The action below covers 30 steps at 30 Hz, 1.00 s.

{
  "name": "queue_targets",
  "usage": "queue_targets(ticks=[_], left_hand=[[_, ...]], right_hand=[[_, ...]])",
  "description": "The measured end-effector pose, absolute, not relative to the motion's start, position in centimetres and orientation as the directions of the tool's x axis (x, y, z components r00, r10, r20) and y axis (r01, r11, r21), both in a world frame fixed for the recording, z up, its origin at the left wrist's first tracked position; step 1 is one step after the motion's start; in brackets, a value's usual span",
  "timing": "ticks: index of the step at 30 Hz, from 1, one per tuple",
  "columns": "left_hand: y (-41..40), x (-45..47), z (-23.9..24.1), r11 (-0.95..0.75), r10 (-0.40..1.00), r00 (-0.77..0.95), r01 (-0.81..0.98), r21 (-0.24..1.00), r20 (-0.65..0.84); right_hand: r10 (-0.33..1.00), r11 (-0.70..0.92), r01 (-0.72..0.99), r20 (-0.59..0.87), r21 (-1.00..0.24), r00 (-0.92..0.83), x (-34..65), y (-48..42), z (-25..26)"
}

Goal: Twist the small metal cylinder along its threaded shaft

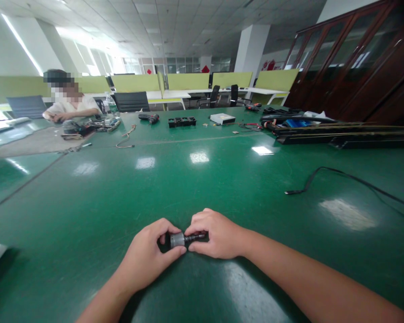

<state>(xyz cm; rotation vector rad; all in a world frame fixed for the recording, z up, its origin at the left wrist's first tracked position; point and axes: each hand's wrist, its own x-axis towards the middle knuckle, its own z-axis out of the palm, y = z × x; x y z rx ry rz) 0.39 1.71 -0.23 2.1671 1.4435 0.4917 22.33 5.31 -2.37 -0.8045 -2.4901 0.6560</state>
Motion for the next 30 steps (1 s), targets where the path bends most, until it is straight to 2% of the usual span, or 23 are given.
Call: queue_targets(ticks=[8, 30], left_hand=[[1.67, 0.48, -0.19, -0.311, 0.927, 0.374, 0.757, 0.575, 0.009], [1.69, 0.35, 0.14, -0.289, 0.933, 0.359, 0.731, 0.618, 0.011]], right_hand=[[0.627, 0.724, 0.423, 0.263, -0.545, -0.733, 22.26, 5.51, -2.66], [0.652, 0.677, 0.4, 0.252, -0.617, -0.715, 22.27, 5.97, -2.68]])
